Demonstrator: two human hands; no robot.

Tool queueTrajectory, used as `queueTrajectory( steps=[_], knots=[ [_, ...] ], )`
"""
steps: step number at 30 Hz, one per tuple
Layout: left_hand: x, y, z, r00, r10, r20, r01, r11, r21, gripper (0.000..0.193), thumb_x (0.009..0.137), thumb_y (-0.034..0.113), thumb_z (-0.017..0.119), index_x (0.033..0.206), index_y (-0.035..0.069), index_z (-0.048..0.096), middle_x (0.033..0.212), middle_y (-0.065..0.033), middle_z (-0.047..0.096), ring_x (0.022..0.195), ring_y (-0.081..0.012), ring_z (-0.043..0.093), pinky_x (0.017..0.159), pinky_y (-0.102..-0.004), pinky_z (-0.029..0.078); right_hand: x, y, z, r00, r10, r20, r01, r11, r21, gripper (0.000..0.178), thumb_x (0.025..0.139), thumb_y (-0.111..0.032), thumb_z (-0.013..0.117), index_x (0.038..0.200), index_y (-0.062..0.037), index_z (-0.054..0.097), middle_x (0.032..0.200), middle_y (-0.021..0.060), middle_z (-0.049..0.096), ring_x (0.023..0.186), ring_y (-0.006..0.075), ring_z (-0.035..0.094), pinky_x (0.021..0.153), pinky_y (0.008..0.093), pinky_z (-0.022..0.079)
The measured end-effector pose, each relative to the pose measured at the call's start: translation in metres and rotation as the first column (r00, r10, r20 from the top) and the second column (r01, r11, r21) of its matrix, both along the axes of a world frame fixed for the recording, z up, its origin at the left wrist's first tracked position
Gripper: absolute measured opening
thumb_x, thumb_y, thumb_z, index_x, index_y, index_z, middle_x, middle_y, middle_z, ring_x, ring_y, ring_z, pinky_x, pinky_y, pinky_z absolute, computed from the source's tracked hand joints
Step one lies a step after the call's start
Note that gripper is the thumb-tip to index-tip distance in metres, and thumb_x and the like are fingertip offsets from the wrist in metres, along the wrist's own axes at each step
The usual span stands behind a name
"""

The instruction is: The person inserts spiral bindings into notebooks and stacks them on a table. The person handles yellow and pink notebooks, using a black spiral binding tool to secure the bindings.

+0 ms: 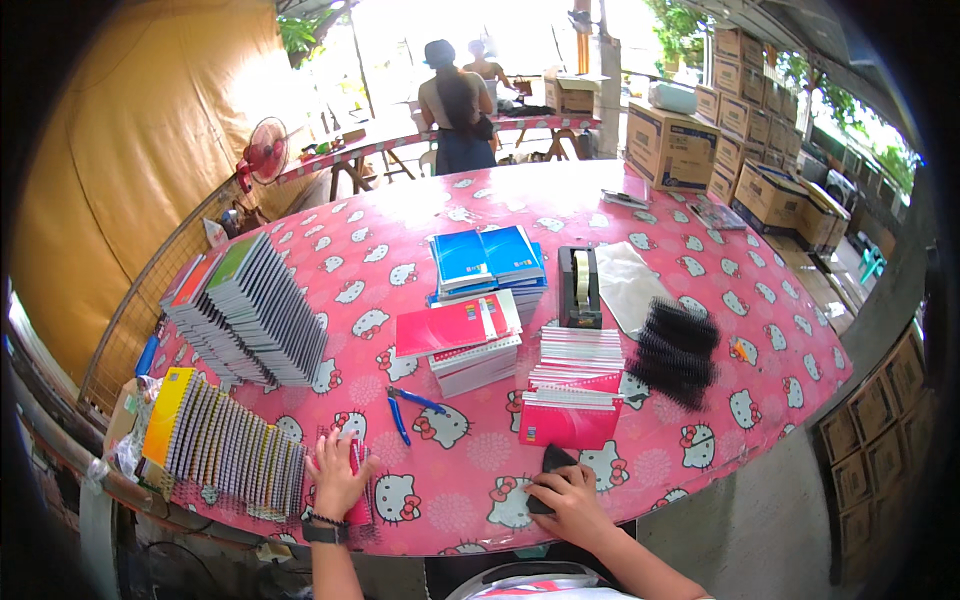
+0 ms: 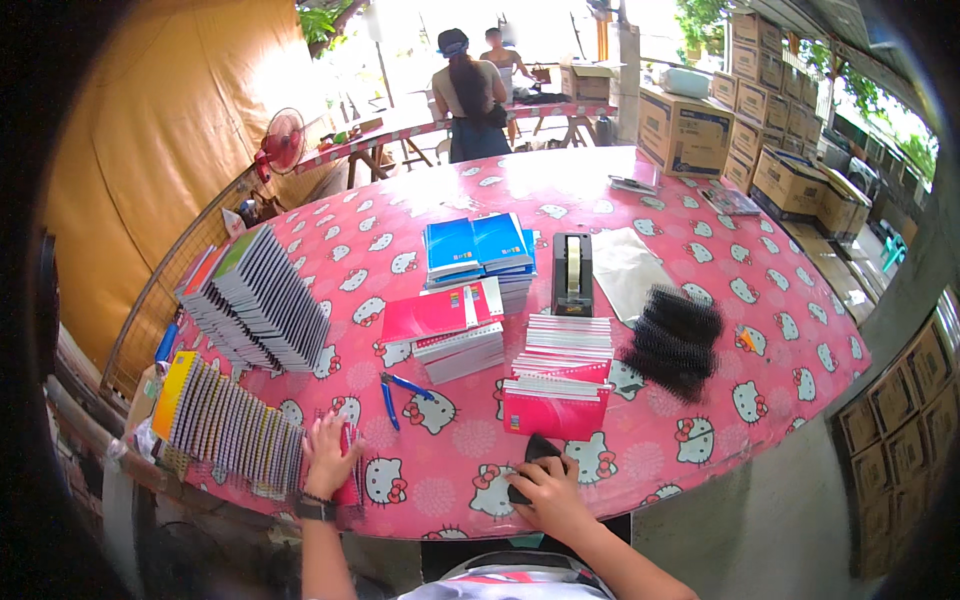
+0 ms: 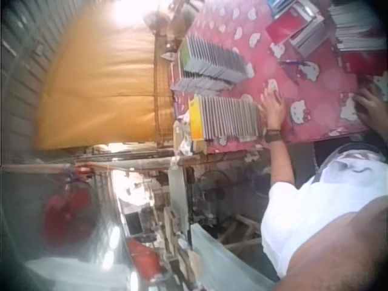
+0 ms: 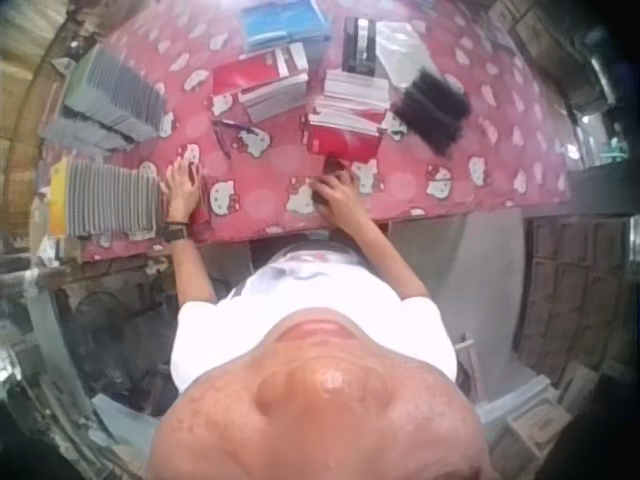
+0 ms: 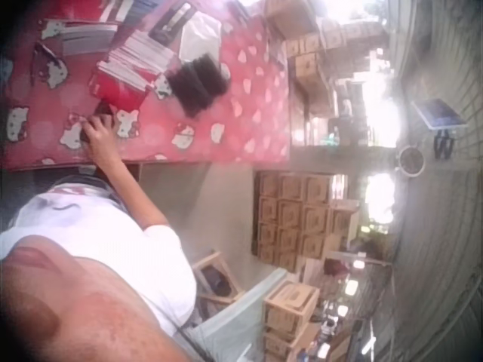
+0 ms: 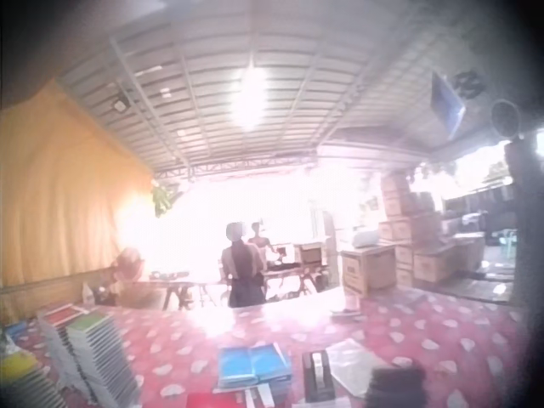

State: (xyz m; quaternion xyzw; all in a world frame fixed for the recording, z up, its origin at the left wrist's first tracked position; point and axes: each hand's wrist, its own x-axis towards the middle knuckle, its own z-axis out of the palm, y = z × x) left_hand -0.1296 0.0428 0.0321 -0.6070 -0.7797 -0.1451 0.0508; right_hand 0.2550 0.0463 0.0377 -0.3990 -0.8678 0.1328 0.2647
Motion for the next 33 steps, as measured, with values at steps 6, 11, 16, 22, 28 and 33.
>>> queueTrajectory(
  steps=[6, 11, 16, 22, 28, 33],
  knots=[
    [0.010, -0.004, 0.002, 0.999, 0.032, -0.003, -0.032, 0.992, -0.126, 0.079, 0.073, 0.042, 0.073, 0.140, 0.016, 0.039, 0.147, -0.0115, 0.032, 0.139, -0.0360, 0.022, 0.107, -0.0641, 0.016, 0.062, -0.019, 0.059, 0.956, -0.197, -0.219, 0.226, 0.967, 0.114, 0.047, 0.062, -0.019, 0.082, 0.105, -0.0079, 0.068, 0.095, 0.0067, 0.061, 0.089, 0.0272, 0.056, 0.083, 0.0403, 0.042],
    [0.120, 0.033, 0.050, 0.931, -0.360, 0.053, 0.334, 0.903, 0.270, 0.059, 0.076, 0.028, 0.072, 0.130, 0.014, 0.053, 0.135, -0.0092, 0.049, 0.131, -0.0287, 0.038, 0.109, -0.0500, 0.018, 0.096, 0.004, 0.004, 0.894, -0.436, -0.108, 0.437, 0.899, -0.009, 0.054, 0.063, -0.027, 0.082, 0.110, -0.0074, 0.065, 0.104, 0.0088, 0.058, 0.100, 0.0300, 0.050, 0.085, 0.0427, 0.040],
    [0.240, 0.078, 0.045, 0.657, -0.751, -0.065, 0.685, 0.559, 0.467, 0.035, 0.077, 0.020, 0.070, 0.111, 0.013, 0.065, 0.110, -0.0013, 0.062, 0.106, -0.0201, 0.055, 0.099, -0.0431, 0.031, 0.111, 0.062, 0.011, 0.800, -0.505, -0.324, 0.555, 0.828, 0.080, 0.042, 0.070, -0.023, 0.077, 0.108, -0.0087, 0.065, 0.105, 0.0087, 0.059, 0.100, 0.0297, 0.052, 0.083, 0.0439, 0.041],
    [0.261, 0.119, 0.031, 0.549, -0.835, 0.021, 0.740, 0.498, 0.452, 0.032, 0.074, 0.014, 0.072, 0.104, 0.012, 0.066, 0.095, -0.0014, 0.060, 0.094, -0.0220, 0.056, 0.084, -0.0367, 0.041, 0.144, 0.133, -0.011, 0.788, -0.614, 0.038, 0.587, 0.769, 0.251, 0.029, 0.070, -0.016, 0.076, 0.095, -0.0097, 0.064, 0.092, 0.0085, 0.059, 0.093, 0.0285, 0.055, 0.082, 0.0411, 0.046],
    [0.249, 0.098, 0.052, 0.567, -0.795, 0.215, 0.661, 0.595, 0.458, 0.018, 0.076, 0.007, 0.068, 0.093, 0.008, 0.061, 0.088, -0.0080, 0.061, 0.085, -0.0281, 0.059, 0.079, -0.0383, 0.044, 0.158, 0.149, -0.003, 0.819, -0.532, 0.213, 0.481, 0.841, 0.248, 0.016, 0.073, -0.010, 0.069, 0.086, -0.0078, 0.061, 0.088, 0.0090, 0.059, 0.088, 0.0283, 0.058, 0.076, 0.0377, 0.051],
    [0.225, 0.063, 0.066, 0.544, -0.770, 0.334, 0.730, 0.630, 0.264, 0.017, 0.077, 0.003, 0.066, 0.092, 0.008, 0.060, 0.085, -0.0075, 0.061, 0.083, -0.0272, 0.059, 0.073, -0.0376, 0.043, 0.168, 0.147, -0.003, 0.878, -0.406, 0.251, 0.356, 0.908, 0.222, 0.020, 0.073, -0.006, 0.064, 0.093, -0.0054, 0.062, 0.091, 0.0099, 0.060, 0.089, 0.0285, 0.059, 0.076, 0.0382, 0.052]
  ],
)
